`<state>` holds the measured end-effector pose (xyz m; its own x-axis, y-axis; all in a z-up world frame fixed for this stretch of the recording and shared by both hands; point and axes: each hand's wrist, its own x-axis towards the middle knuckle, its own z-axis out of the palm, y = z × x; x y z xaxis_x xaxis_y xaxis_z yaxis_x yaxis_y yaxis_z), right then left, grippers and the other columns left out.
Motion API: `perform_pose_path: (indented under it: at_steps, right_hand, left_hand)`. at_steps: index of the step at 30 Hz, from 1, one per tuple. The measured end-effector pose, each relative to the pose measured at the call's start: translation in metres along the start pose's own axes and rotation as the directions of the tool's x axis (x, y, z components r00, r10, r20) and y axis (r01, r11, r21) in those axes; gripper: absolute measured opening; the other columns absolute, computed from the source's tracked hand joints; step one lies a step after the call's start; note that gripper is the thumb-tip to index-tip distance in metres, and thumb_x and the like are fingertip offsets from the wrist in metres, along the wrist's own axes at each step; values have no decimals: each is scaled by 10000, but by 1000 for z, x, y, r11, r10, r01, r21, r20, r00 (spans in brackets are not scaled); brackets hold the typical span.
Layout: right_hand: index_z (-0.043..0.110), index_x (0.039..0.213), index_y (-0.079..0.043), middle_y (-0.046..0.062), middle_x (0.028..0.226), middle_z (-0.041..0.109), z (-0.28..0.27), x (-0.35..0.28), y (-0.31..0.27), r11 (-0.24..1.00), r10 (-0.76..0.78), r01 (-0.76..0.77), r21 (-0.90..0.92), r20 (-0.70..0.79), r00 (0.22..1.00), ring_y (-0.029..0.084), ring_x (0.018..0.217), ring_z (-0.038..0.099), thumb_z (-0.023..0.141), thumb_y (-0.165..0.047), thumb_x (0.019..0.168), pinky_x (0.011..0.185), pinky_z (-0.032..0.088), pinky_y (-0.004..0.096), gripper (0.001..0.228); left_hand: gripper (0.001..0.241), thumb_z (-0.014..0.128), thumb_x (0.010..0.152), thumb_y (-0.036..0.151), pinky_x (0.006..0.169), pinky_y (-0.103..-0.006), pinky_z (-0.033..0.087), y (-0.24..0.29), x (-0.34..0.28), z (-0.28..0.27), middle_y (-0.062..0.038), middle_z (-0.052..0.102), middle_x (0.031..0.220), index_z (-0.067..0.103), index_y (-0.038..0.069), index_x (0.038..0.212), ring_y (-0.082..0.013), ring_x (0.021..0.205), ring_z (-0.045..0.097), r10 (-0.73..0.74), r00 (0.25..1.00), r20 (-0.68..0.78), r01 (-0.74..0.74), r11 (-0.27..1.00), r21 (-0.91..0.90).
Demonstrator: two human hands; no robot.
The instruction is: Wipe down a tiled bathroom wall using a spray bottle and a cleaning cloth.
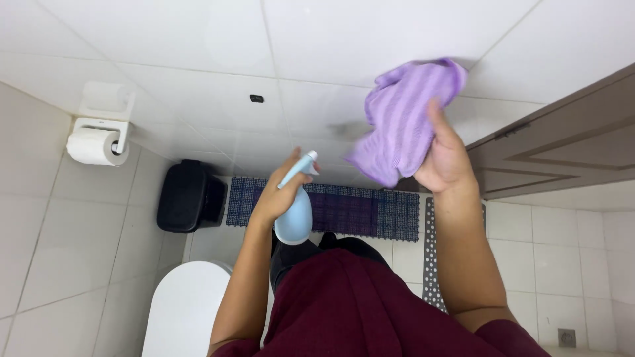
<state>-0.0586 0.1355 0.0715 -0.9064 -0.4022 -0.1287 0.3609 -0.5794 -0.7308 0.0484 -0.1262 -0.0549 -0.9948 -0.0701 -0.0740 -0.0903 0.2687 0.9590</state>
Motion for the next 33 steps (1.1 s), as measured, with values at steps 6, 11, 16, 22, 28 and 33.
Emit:
perform_pose_path:
  at_steps: [6, 11, 16, 22, 28, 33]
  right_hand:
    - [493, 1474, 71, 221, 1346, 626, -34, 3, -3, 974, 223, -207, -86, 257, 940, 283, 1218, 646, 658, -38, 984, 1051, 528, 434, 528]
    - [525, 1410, 118, 238, 1284, 670, -30, -5, -27, 982, 191, -186, -41, 230, 954, 279, 1138, 704, 623, -20, 982, 1009, 574, 404, 460]
    - [538, 1392, 153, 267, 1288, 669, -55, -17, -55, 991, 131, -126, -39, 219, 967, 301, 1136, 711, 603, -16, 1033, 1008, 576, 415, 402]
    - [532, 1394, 146, 266, 1302, 658, -65, -36, -74, 995, 8, 0, -98, 82, 997, 315, 1169, 699, 571, -40, 1075, 1038, 578, 439, 370]
    - [543, 1390, 122, 253, 1293, 671, -65, -34, -46, 988, 32, -43, 145, 78, 996, 319, 1157, 710, 572, -102, 1100, 1005, 585, 435, 367]
    - [525, 1402, 107, 244, 1305, 664, -84, -44, -44, 980, -56, 48, 193, 35, 998, 316, 1173, 697, 565, -130, 1113, 1023, 585, 435, 375]
  left_hand:
    - [540, 569, 786, 318, 1169, -419, 381, -29, 15, 24, -104, 700, 1177, 652, -25, 1194, -273, 1232, 597, 193, 861, 470, 256, 635, -729]
    - [493, 610, 858, 300, 901, -365, 502, -78, 49, 57, -171, 701, 1097, 664, -81, 1167, -237, 963, 655, 408, 757, 511, 382, 359, -852]
    - [515, 657, 816, 310, 807, -323, 571, -56, 42, 35, -179, 696, 1087, 661, -85, 1146, -231, 910, 685, 381, 777, 500, 358, 387, -850]
    - [467, 690, 819, 264, 789, -371, 602, -75, 35, 18, -223, 714, 1055, 654, -83, 1129, -287, 887, 724, 482, 745, 462, 395, 239, -887]
    - [457, 659, 786, 169, 863, -393, 609, -92, 30, 57, -224, 711, 1122, 644, -67, 1178, -317, 954, 737, 383, 760, 525, 584, -49, -810]
    - [544, 660, 740, 162, 834, -366, 595, -104, 25, 50, -190, 714, 1159, 638, -48, 1242, -288, 965, 718, 251, 926, 283, 270, 86, -959]
